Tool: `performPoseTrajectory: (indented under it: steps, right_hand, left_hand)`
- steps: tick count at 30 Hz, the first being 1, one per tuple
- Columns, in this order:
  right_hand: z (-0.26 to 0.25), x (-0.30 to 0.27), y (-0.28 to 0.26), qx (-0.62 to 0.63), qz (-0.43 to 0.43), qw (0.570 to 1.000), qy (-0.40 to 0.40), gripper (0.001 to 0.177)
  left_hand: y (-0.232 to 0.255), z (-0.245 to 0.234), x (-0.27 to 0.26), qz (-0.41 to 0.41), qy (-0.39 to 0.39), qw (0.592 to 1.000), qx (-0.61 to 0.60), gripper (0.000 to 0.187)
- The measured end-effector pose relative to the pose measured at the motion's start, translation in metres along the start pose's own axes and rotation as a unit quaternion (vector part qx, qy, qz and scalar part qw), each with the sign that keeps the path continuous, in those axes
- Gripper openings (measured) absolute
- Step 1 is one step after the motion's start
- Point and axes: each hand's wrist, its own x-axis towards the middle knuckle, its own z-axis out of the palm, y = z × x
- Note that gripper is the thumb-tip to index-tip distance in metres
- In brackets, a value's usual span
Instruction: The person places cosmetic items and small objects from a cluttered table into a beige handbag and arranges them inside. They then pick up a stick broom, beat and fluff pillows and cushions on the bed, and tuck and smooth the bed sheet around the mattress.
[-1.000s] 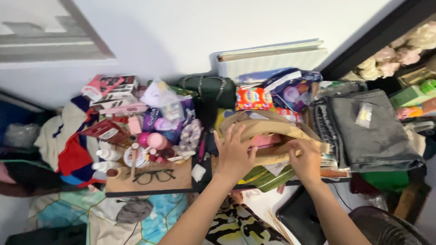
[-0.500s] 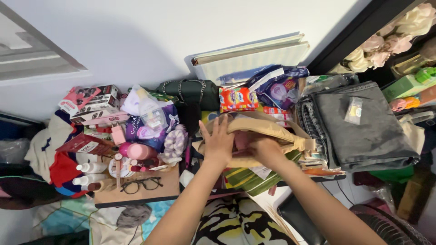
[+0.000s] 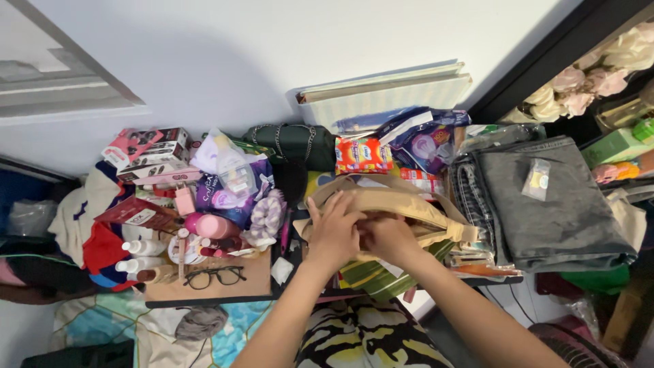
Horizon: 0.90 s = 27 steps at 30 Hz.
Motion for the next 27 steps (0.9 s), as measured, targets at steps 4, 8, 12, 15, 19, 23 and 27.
performPoseTrajectory:
  steps: [4,8,12,15,19,23,27]
  right_hand:
    - [-0.048,-0.035,-0.026,0.111,0.046,0.983,0.139,0.017]
    - [-0.069,-0.054,-0.060,0.111,-0.025,0.957,0.268,0.015]
    - [-0.063,-0.050,-0.101,0.122,-0.141,0.949,0.253,0.021]
    - [-0.039,-0.043,-0.134,0.169,-0.146,0.950,0.217,0.024]
    - [0.001,-0.042,-0.166,0.414,0.024,0.905,0.091,0.030]
    - [0.043,-0.035,-0.182,0.523,0.180,0.833,-0.004,0.025]
    - [0.078,-0.026,-0.190,0.569,0.297,0.763,-0.074,0.026]
  left_hand:
    - [0.012,-0.019,-0.023,-0.078,0.086,0.988,-0.105,0.019]
    - [0.012,-0.034,-0.026,-0.219,0.012,0.944,-0.247,0.017]
    - [-0.008,-0.042,-0.034,-0.188,-0.004,0.832,-0.522,0.035]
    - [-0.032,-0.050,-0.058,-0.156,0.038,0.836,-0.525,0.031]
    - [-0.067,-0.061,-0.100,-0.257,0.081,0.740,-0.616,0.026]
    - [-0.098,-0.069,-0.154,-0.308,0.141,0.748,-0.571,0.028]
    - [-0.129,-0.062,-0.201,-0.323,0.183,0.713,-0.595,0.031]
